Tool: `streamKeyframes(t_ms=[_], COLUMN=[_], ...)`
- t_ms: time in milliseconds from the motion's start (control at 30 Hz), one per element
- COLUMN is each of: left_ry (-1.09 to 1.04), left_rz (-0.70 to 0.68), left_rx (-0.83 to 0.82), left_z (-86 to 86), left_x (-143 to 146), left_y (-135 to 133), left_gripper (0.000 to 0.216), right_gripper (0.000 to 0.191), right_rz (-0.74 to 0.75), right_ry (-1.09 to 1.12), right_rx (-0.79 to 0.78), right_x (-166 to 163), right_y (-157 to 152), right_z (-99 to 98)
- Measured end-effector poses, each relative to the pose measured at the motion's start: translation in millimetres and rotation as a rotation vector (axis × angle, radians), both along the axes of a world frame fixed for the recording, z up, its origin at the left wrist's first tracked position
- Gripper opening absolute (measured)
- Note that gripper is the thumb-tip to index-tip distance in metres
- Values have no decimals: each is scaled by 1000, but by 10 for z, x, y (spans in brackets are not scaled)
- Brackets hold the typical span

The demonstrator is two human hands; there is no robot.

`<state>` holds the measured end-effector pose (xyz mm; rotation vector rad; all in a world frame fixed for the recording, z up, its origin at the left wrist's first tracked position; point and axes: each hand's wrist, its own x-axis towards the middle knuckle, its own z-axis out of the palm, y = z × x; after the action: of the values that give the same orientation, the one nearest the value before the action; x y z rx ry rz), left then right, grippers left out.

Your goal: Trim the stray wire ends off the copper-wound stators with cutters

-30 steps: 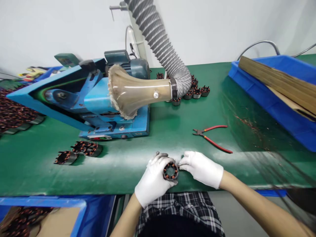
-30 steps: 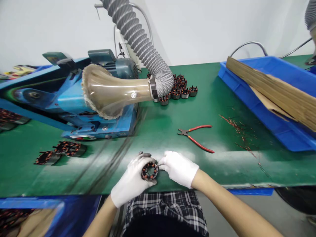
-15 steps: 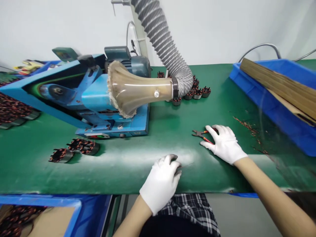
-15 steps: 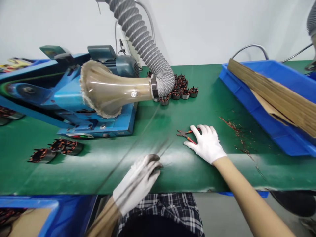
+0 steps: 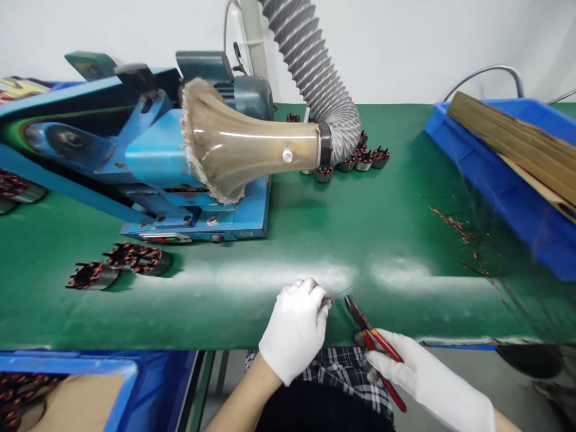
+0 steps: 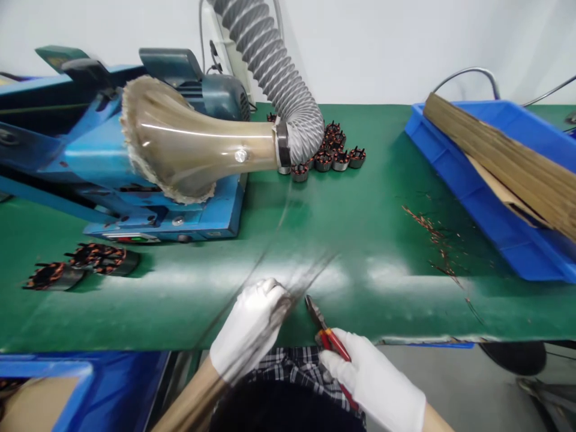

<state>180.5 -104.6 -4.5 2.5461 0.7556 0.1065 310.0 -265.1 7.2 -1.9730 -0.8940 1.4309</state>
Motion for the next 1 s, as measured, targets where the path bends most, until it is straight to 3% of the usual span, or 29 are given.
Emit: streamKeyframes(t_ms=[233,533,700,833,1000], left_ry=[56,10,12,1,2], left_rz=[-46,-30,-30,-39,-46], left_rx=[36,-18,-21,-36,5], left_z=[18,44,46,49,23], left_x=[-19,-29,-30,-35,-35], left_y=[-6,-8,4,0,13], left_gripper=[10,13,13,13,12], right_gripper=[24,29,25,27,31], right_rz=[119,82,91,-19,-359], right_ry=[-234,-133,-200,-54,297], right_rx=[-60,-57,-50,2,83], right_x=[-77,-173,-180,-243,-291], right_y=[195,200,208,261,285], right_z=[32,150,95,9,-45])
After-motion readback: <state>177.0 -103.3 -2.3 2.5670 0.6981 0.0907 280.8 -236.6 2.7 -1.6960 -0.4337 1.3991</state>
